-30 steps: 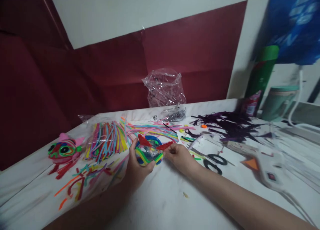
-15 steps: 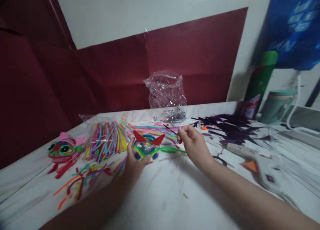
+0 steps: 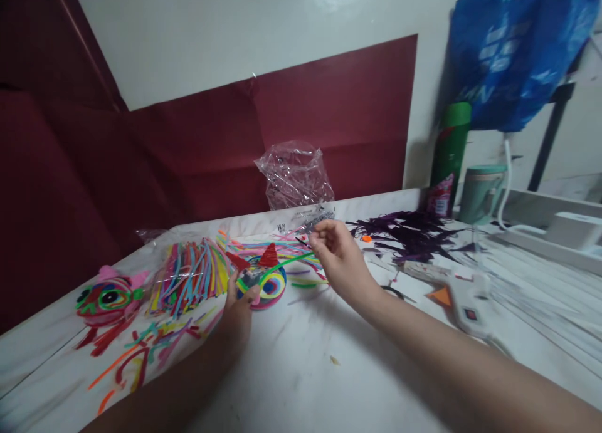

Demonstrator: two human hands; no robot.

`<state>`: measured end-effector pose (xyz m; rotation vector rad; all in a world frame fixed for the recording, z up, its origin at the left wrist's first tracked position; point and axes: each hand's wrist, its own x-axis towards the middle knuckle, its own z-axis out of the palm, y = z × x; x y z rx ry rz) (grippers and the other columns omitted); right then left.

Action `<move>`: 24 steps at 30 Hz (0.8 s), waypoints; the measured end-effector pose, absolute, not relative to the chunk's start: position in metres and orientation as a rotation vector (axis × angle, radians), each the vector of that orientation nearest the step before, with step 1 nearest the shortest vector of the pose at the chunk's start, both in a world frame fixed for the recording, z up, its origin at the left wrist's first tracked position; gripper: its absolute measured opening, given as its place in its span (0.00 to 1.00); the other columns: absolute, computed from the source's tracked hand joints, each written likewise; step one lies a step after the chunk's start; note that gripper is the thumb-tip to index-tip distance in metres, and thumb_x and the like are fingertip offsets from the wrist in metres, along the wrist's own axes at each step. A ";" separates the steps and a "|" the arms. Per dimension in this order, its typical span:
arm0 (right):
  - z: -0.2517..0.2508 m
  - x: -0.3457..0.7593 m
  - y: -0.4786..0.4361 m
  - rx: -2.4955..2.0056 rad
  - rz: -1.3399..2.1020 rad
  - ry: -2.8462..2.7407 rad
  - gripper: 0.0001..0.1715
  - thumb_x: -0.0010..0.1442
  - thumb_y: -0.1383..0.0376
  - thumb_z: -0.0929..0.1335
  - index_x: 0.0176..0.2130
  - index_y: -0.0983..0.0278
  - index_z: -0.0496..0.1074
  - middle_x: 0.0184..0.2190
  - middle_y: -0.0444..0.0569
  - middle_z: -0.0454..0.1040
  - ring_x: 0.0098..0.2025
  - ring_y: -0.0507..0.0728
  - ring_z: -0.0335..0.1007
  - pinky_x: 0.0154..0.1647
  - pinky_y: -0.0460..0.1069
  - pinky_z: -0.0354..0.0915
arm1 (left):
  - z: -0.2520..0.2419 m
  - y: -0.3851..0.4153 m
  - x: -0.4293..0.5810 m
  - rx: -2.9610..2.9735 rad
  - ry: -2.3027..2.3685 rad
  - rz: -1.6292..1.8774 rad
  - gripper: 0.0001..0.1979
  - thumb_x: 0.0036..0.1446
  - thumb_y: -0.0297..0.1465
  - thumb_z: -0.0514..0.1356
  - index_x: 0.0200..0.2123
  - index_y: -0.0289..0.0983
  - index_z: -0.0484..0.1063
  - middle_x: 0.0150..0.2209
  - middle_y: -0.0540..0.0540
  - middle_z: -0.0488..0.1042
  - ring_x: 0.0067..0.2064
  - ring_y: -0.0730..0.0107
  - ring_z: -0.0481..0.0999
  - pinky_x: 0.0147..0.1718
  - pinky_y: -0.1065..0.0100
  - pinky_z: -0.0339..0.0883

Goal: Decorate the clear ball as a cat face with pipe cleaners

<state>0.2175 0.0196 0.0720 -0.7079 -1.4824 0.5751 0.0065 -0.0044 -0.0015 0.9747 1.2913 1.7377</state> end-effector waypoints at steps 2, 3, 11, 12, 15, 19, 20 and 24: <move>0.068 0.216 0.020 -0.707 0.360 -1.611 0.13 0.60 0.60 0.66 0.44 0.61 0.64 0.40 0.52 0.70 0.40 0.58 0.68 0.42 0.54 0.66 | -0.001 -0.006 0.008 1.004 1.272 1.737 0.39 0.44 0.33 0.63 0.60 0.42 0.54 0.53 0.43 0.70 0.53 0.63 0.71 0.53 0.64 0.63; 0.065 0.215 0.020 -0.694 0.256 -1.685 0.12 0.60 0.62 0.65 0.45 0.61 0.65 0.42 0.54 0.71 0.44 0.59 0.68 0.45 0.56 0.65 | -0.001 -0.007 0.009 1.021 1.259 1.732 0.39 0.44 0.33 0.62 0.60 0.42 0.54 0.53 0.43 0.70 0.53 0.63 0.71 0.53 0.64 0.63; 0.043 0.196 0.010 -0.876 0.231 -2.076 0.03 0.56 0.66 0.69 0.33 0.64 0.72 0.30 0.50 0.77 0.34 0.58 0.70 0.40 0.54 0.63 | -0.001 -0.014 0.015 1.119 1.181 1.618 0.45 0.39 0.32 0.64 0.62 0.41 0.50 0.53 0.42 0.70 0.51 0.60 0.72 0.50 0.61 0.66; 0.041 0.194 0.010 -0.904 0.295 -2.083 0.03 0.56 0.66 0.69 0.30 0.64 0.71 0.28 0.48 0.76 0.32 0.57 0.69 0.39 0.53 0.63 | -0.001 -0.015 0.016 1.125 1.172 1.603 0.46 0.39 0.32 0.65 0.62 0.41 0.50 0.53 0.41 0.70 0.51 0.59 0.72 0.50 0.61 0.66; 0.036 0.190 0.013 -0.960 0.511 -2.029 0.06 0.54 0.68 0.68 0.26 0.64 0.69 0.23 0.45 0.73 0.28 0.54 0.67 0.31 0.48 0.61 | -0.001 -0.016 0.016 1.153 1.160 1.585 0.47 0.38 0.32 0.65 0.62 0.40 0.50 0.55 0.40 0.68 0.54 0.57 0.70 0.52 0.60 0.65; 0.032 0.188 0.017 -1.002 0.781 -1.870 0.06 0.48 0.67 0.67 0.23 0.64 0.66 0.20 0.41 0.67 0.25 0.51 0.61 0.26 0.45 0.58 | -0.002 -0.016 0.016 1.180 1.132 1.565 0.47 0.37 0.31 0.66 0.62 0.40 0.51 0.57 0.39 0.65 0.56 0.55 0.68 0.54 0.59 0.63; 0.031 0.188 0.018 -1.012 0.831 -1.840 0.05 0.47 0.67 0.67 0.22 0.64 0.65 0.20 0.41 0.66 0.24 0.51 0.60 0.26 0.45 0.57 | -0.002 -0.016 0.016 1.178 1.142 1.565 0.47 0.37 0.31 0.66 0.62 0.40 0.51 0.57 0.39 0.65 0.56 0.55 0.68 0.54 0.59 0.62; 0.030 0.188 0.021 -1.027 0.962 -1.765 0.03 0.43 0.68 0.65 0.20 0.64 0.65 0.19 0.40 0.66 0.24 0.50 0.59 0.26 0.45 0.56 | -0.005 -0.014 0.015 1.204 1.207 1.574 0.47 0.36 0.33 0.68 0.61 0.39 0.53 0.60 0.38 0.61 0.59 0.51 0.63 0.56 0.56 0.59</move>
